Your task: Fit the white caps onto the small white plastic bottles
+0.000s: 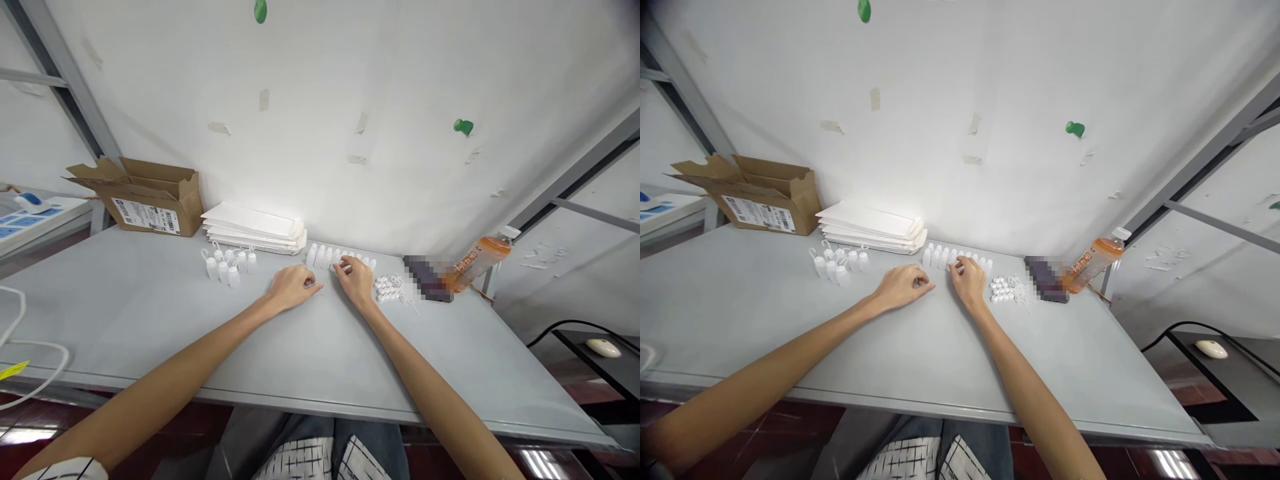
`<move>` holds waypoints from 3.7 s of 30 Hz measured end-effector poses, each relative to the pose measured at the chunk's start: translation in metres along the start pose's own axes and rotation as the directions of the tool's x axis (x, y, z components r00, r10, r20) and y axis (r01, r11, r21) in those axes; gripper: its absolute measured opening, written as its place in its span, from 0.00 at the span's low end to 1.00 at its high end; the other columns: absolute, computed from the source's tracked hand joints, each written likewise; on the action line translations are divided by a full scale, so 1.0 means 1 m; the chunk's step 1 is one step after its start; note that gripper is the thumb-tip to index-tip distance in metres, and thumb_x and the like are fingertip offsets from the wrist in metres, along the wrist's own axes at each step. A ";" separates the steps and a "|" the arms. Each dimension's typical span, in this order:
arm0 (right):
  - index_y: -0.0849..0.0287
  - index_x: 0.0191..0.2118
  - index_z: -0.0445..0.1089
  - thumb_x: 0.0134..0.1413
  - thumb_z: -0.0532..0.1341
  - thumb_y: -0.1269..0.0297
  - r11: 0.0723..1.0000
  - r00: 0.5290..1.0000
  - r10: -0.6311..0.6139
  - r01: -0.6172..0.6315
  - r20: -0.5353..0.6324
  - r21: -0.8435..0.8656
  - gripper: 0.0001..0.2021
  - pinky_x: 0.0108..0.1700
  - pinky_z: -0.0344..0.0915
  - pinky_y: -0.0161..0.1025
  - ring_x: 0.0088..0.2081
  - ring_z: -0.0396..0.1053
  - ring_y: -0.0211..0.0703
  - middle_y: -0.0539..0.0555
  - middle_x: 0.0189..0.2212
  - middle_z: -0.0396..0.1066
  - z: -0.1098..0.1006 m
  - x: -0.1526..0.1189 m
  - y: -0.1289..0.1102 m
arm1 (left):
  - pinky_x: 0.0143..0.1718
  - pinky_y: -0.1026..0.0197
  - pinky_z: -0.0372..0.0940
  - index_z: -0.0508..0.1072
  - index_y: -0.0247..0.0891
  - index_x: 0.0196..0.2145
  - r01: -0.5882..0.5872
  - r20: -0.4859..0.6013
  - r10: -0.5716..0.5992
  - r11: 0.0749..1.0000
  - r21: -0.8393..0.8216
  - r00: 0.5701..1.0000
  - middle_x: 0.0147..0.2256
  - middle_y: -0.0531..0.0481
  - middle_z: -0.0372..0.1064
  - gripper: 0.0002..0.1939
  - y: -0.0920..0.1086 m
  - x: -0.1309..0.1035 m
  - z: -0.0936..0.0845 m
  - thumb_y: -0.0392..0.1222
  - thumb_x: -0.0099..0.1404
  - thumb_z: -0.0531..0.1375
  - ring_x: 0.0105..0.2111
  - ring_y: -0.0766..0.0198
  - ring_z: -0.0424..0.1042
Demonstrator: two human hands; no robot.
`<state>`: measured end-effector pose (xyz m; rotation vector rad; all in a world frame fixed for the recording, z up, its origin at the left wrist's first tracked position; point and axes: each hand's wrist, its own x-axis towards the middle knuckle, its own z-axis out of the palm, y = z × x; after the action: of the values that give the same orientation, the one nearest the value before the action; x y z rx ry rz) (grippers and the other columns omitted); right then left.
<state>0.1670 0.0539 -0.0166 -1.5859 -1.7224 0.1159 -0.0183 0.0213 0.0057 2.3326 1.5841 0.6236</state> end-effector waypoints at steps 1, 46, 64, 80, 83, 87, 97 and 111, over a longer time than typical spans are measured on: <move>0.57 0.41 0.73 0.54 0.59 0.60 1.000 1.000 -0.003 0.003 -0.003 0.001 0.11 0.33 0.60 0.38 0.29 0.72 0.41 0.52 0.36 0.76 0.000 0.000 0.000 | 0.31 0.60 0.59 0.79 0.39 0.30 -0.002 0.001 0.002 1.000 0.000 1.000 0.34 0.46 0.74 0.17 0.000 0.000 0.000 0.53 0.62 0.57 0.33 0.56 0.72; 0.59 0.28 0.74 0.58 0.57 0.62 0.995 0.989 -0.091 0.086 -0.115 -0.051 0.13 0.27 0.50 0.34 0.24 0.67 0.36 0.52 0.26 0.74 -0.028 -0.024 0.006 | 0.48 0.50 0.56 0.79 0.42 0.27 0.190 -0.212 -0.100 0.867 0.461 0.972 0.43 0.44 0.67 0.13 -0.064 -0.004 -0.103 0.53 0.56 0.62 0.47 0.48 0.64; 0.59 0.25 0.73 0.58 0.56 0.63 0.989 0.982 -0.149 0.150 -0.117 0.000 0.14 0.27 0.52 0.34 0.23 0.65 0.35 0.51 0.24 0.72 -0.033 -0.022 0.004 | 0.44 0.53 0.56 0.78 0.39 0.34 -0.014 0.093 -0.028 0.907 0.422 0.995 0.36 0.40 0.75 0.12 -0.035 0.001 -0.044 0.34 0.57 0.55 0.42 0.49 0.71; 0.60 0.24 0.73 0.63 0.54 0.60 0.949 0.949 -0.302 0.290 0.092 0.125 0.19 0.29 0.56 0.33 0.24 0.63 0.35 0.51 0.21 0.71 -0.039 -0.030 -0.011 | 0.38 0.59 0.65 0.79 0.39 0.37 -0.194 0.037 0.217 0.927 -0.320 0.976 0.36 0.47 0.75 0.13 0.002 -0.005 -0.007 0.44 0.56 0.61 0.35 0.59 0.70; 0.59 0.26 0.75 0.60 0.56 0.61 0.945 0.940 -0.287 0.247 0.185 0.214 0.15 0.30 0.58 0.32 0.24 0.65 0.35 0.51 0.23 0.73 -0.038 -0.032 -0.014 | 0.36 0.59 0.65 0.79 0.39 0.35 -0.142 0.046 0.174 0.907 -0.396 0.984 0.35 0.47 0.75 0.12 0.004 -0.005 0.000 0.44 0.53 0.63 0.33 0.60 0.70; 0.59 0.29 0.76 0.57 0.58 0.65 0.940 0.911 -0.283 0.200 0.301 0.277 0.11 0.30 0.59 0.32 0.24 0.66 0.34 0.50 0.26 0.76 -0.036 -0.034 -0.014 | 0.37 0.59 0.66 0.80 0.38 0.34 -0.096 0.026 0.118 0.900 -0.426 0.993 0.35 0.47 0.74 0.12 0.003 -0.004 0.002 0.43 0.52 0.63 0.34 0.59 0.71; 0.59 0.31 0.77 0.54 0.58 0.70 0.939 0.881 -0.246 0.114 0.404 0.324 0.10 0.30 0.59 0.31 0.24 0.66 0.34 0.50 0.26 0.76 -0.039 -0.029 -0.013 | 0.39 0.59 0.66 0.80 0.40 0.38 -0.144 0.020 0.161 0.926 -0.349 0.987 0.37 0.47 0.74 0.13 0.001 -0.004 0.003 0.45 0.58 0.60 0.37 0.58 0.72; 0.57 0.35 0.76 0.55 0.57 0.73 0.956 0.909 -0.290 0.263 0.300 0.126 0.10 0.32 0.58 0.32 0.28 0.67 0.36 0.50 0.30 0.75 -0.031 -0.032 -0.013 | 0.31 0.62 0.60 0.80 0.39 0.37 -0.129 0.053 0.159 0.921 -0.368 0.986 0.31 0.49 0.74 0.18 -0.006 0.002 0.005 0.55 0.62 0.58 0.31 0.62 0.67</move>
<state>0.1724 0.0094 -0.0031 -1.2970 -2.1452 0.3099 -0.0198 0.0251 -0.0011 2.1729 1.1509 0.7692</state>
